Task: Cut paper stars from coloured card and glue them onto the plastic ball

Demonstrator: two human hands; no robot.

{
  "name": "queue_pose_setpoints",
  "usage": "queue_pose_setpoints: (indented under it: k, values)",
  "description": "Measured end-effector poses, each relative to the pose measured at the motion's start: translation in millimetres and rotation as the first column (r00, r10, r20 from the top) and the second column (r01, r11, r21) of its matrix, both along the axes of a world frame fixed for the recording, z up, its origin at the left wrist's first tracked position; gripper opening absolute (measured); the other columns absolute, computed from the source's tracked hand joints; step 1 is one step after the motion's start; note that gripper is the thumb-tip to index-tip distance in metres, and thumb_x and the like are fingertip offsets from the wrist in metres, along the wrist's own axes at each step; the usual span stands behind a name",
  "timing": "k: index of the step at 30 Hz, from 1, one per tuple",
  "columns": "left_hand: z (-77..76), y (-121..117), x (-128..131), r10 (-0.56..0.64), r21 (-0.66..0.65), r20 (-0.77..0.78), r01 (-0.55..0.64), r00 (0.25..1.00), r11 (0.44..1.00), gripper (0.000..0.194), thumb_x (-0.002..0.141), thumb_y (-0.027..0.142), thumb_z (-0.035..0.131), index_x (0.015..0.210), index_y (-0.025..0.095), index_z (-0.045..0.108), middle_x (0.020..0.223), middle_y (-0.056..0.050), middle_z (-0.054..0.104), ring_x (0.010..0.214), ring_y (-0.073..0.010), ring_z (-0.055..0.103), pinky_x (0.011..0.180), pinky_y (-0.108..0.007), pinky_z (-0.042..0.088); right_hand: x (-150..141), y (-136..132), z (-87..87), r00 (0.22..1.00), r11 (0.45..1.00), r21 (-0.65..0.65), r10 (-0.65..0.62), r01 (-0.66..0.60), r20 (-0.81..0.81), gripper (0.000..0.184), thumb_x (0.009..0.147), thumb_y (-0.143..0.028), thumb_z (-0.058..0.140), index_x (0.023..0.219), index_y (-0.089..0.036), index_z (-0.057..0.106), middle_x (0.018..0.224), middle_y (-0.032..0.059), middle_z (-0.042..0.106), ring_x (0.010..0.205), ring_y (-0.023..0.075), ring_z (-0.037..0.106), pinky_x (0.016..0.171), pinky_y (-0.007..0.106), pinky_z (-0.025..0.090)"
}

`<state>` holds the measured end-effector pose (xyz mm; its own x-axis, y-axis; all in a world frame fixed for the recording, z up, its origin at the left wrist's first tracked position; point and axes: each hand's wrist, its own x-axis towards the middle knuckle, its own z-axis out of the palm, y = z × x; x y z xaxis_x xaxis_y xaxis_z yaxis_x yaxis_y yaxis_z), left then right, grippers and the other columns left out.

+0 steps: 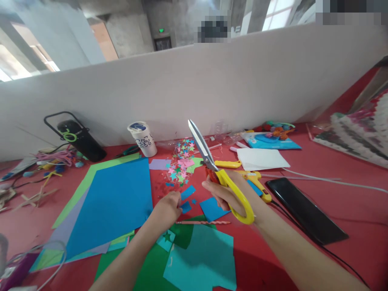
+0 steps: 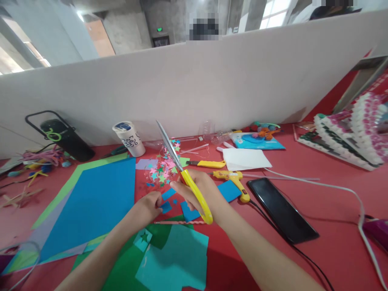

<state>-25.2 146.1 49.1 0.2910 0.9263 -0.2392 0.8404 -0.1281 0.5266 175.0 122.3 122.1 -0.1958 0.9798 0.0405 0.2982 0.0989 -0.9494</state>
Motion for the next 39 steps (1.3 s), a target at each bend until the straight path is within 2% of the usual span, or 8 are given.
queue_pose_setpoints:
  k: [4, 6, 10, 14, 21, 28, 34, 39]
  values:
    - [12.3, 0, -2, 0.017, -0.073, 0.222, 0.0, 0.975, 0.997, 0.009, 0.065, 0.012, 0.054, 0.065, 0.019, 0.048, 0.064, 0.003, 0.051, 0.064, -0.0144, 0.051, 0.06, -0.026, 0.036, -1, -3, 1.0, 1.0, 1.0, 0.008, 0.007, -0.007, -0.005, 0.043, 0.08, -0.047, 0.059, 0.051, -0.022, 0.041, 0.033, -0.0091, 0.04, 0.031, 0.0078, 0.041, 0.037, 0.021, 0.035]
    - [31.5, -2, -4, 0.016, -0.139, 0.338, 0.034, 0.941, 0.99, 0.001, 0.071, 0.019, 0.053, 0.07, 0.019, 0.053, 0.065, 0.001, 0.057, 0.061, -0.0138, 0.053, 0.057, -0.025, 0.039, -3, -4, 0.6, 1.0, 1.0, 0.001, 0.012, -0.012, -0.012, 0.04, 0.081, -0.046, 0.058, 0.053, -0.022, 0.043, 0.034, -0.0087, 0.041, 0.032, 0.0082, 0.041, 0.037, 0.021, 0.034]
    - [76.5, -8, -4, 0.096, -0.185, 0.545, 0.007, 0.833, 0.983, 0.012, 0.074, 0.029, 0.058, 0.071, 0.018, 0.056, 0.061, 0.003, 0.057, 0.054, -0.0101, 0.05, 0.054, -0.023, 0.039, -7, -7, -1.5, 0.998, 0.999, -0.041, 0.034, -0.035, -0.044, 0.035, 0.081, -0.042, 0.058, 0.056, -0.021, 0.044, 0.036, -0.0085, 0.042, 0.032, 0.0082, 0.041, 0.035, 0.02, 0.03]
    - [98.9, -16, 4, 0.101, -0.241, 0.69, 0.096, 0.717, 0.966, 0.006, 0.069, 0.022, 0.064, 0.071, 0.017, 0.061, 0.065, 0.003, 0.058, 0.06, -0.0092, 0.051, 0.059, -0.022, 0.041, -9, -12, -6.1, 0.987, 0.989, -0.091, 0.106, -0.117, -0.125, 0.042, 0.083, -0.042, 0.052, 0.048, -0.022, 0.039, 0.035, -0.007, 0.041, 0.032, 0.0089, 0.042, 0.036, 0.021, 0.035]
    - [89.8, -23, 9, 0.142, -0.307, 0.758, 0.156, 0.637, 0.939, 0.002, 0.071, 0.016, 0.062, 0.07, 0.017, 0.063, 0.062, 0.005, 0.058, 0.055, -0.0066, 0.051, 0.056, -0.018, 0.041, -13, -21, -10.3, 0.967, 0.99, -0.095, 0.079, -0.105, -0.244, 0.033, 0.083, -0.034, 0.049, 0.054, -0.023, 0.039, 0.037, -0.0082, 0.039, 0.034, 0.0093, 0.038, 0.04, 0.023, 0.035]
    - [86.1, -21, 10, 0.247, -0.363, 0.814, 0.128, 0.527, 0.923, 0.01, 0.078, 0.025, 0.06, 0.081, 0.017, 0.057, 0.059, 0.001, 0.063, 0.046, -0.0122, 0.061, 0.043, -0.02, 0.045, -20, -20, -2.3, 0.994, 0.986, -0.166, 0.006, -0.024, -0.108, 0.033, 0.078, -0.046, 0.048, 0.055, -0.024, 0.04, 0.036, -0.0075, 0.039, 0.033, 0.0104, 0.037, 0.038, 0.024, 0.033]
    - [90.8, -25, 14, 0.259, -0.393, 0.768, 0.111, 0.586, 0.913, 0.01, 0.074, 0.023, 0.062, 0.069, 0.016, 0.057, 0.054, 0.003, 0.061, 0.04, -0.0066, 0.053, 0.041, -0.017, 0.041, -15, -18, -10.9, 0.99, 0.986, -0.166, 0.006, -0.03, -0.139, 0.031, 0.08, -0.046, 0.049, 0.06, -0.023, 0.044, 0.036, -0.0077, 0.04, 0.034, 0.0107, 0.04, 0.039, 0.024, 0.035]
    - [85.4, -23, 17, 0.26, -0.38, 0.793, 0.113, 0.551, 0.918, 0.011, 0.074, 0.024, 0.066, 0.07, 0.015, 0.062, 0.053, 0.005, 0.057, 0.043, -0.0042, 0.05, 0.044, -0.015, 0.04, -17, -19, -23.3, 0.968, 0.988, -0.156, -0.051, 0.012, -0.244, 0.039, 0.081, -0.049, 0.052, 0.055, -0.022, 0.043, 0.037, -0.0064, 0.041, 0.034, 0.0104, 0.04, 0.04, 0.025, 0.037]
